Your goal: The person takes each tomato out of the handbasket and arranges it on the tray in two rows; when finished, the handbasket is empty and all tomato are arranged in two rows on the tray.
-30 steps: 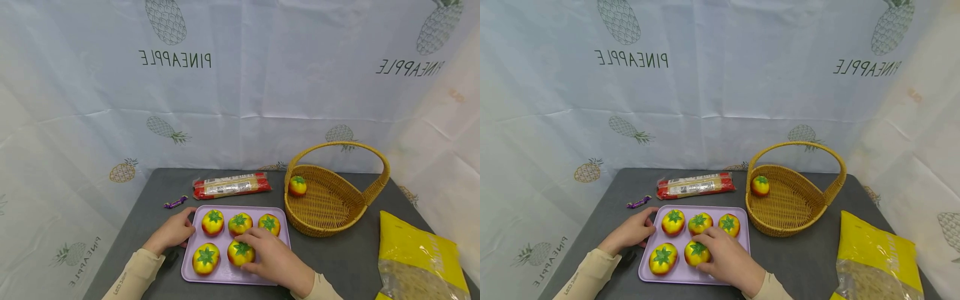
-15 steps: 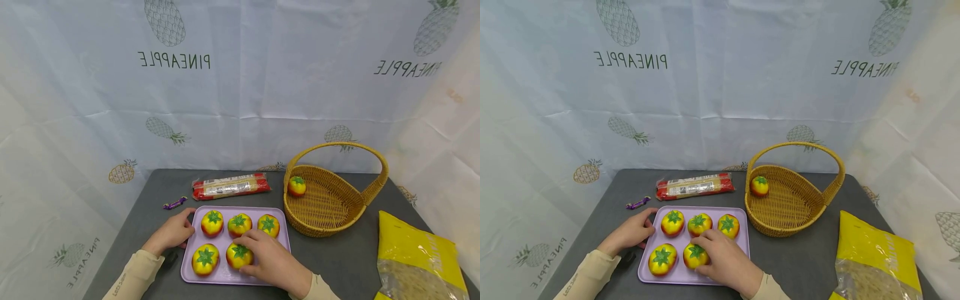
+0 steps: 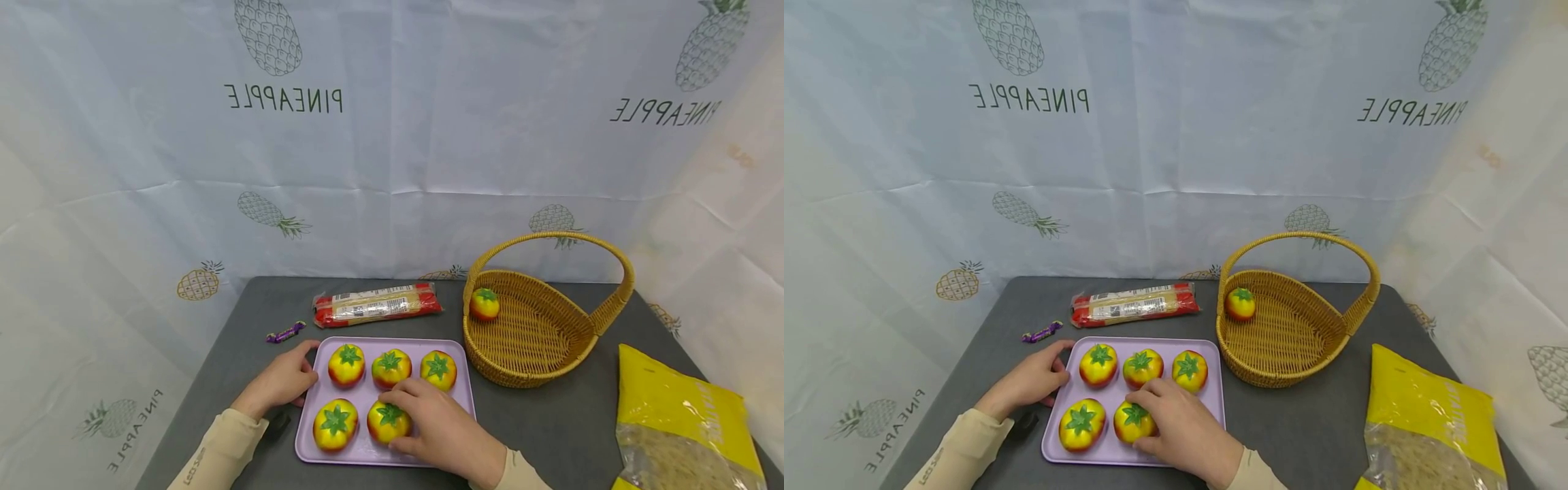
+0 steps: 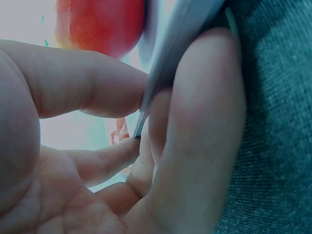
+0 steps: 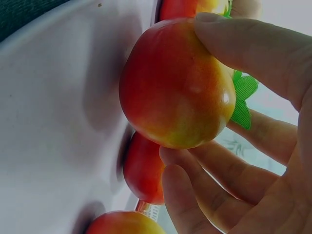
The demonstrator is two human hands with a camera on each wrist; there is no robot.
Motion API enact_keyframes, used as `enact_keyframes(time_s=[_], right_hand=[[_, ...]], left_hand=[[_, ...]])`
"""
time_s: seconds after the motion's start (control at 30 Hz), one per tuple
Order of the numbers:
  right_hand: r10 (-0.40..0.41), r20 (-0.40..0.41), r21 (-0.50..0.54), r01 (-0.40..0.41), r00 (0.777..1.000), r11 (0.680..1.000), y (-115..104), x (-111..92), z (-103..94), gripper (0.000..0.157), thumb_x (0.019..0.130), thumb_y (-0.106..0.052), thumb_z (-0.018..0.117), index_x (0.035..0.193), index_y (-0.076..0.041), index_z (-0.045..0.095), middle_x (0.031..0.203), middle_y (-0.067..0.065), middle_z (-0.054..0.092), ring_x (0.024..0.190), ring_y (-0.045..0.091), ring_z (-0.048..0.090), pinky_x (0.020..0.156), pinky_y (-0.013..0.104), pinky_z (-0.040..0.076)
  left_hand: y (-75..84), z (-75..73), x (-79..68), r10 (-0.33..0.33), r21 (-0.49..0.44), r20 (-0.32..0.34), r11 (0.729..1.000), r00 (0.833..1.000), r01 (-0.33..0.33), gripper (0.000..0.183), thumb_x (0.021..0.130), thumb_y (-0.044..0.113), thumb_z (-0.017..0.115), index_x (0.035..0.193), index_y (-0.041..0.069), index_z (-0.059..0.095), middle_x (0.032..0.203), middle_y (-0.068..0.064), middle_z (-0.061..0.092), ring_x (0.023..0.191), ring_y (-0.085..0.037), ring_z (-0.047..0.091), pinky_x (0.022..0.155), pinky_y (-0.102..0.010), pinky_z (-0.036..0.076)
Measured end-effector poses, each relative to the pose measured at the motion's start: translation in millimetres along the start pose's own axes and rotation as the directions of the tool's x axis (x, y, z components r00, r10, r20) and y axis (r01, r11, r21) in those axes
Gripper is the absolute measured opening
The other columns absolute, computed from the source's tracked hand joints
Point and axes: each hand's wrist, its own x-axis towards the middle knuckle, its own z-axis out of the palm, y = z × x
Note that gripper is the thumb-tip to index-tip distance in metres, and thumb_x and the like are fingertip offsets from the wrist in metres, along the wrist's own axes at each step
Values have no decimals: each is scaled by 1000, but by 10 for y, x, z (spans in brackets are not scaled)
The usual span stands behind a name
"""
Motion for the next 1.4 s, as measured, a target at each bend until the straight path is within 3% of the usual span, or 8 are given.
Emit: enact_keyframes(time_s=[0.47, 0.77, 1.4], right_hand=[[43, 43, 16, -44, 998, 999, -7, 1, 19, 59, 86, -40, 92, 140, -34, 67, 135, -13, 65, 117, 5, 61, 107, 37, 59], [2, 3, -5, -2, 1000, 1000, 13, -6, 61, 59, 87, -38, 91, 140, -30, 67, 131, -12, 66, 115, 5, 62, 102, 34, 59], [15, 0, -4, -15, 1000, 1000, 9, 0, 8, 61, 85, -43, 92, 139, -31, 68, 135, -10, 66, 115, 5, 63, 105, 38, 60]], left_hand=[[8, 4, 9, 5, -2, 2, 1000, 1000, -5, 71, 94, 10, 73, 160, 10, 46, 94, -9, 63, 61, -23, 63, 55, -32, 62], [0, 4, -3, -10, -1, 5, 1000, 1000, 10, 71, 94, 10, 73, 160, 10, 46, 96, -10, 64, 62, -24, 64, 55, -32, 62], [30, -6, -11, -13, 4, 4, 1000, 1000, 13, 72, 95, 11, 73, 161, 11, 45, 98, -10, 64, 64, -23, 63, 57, -33, 63]])
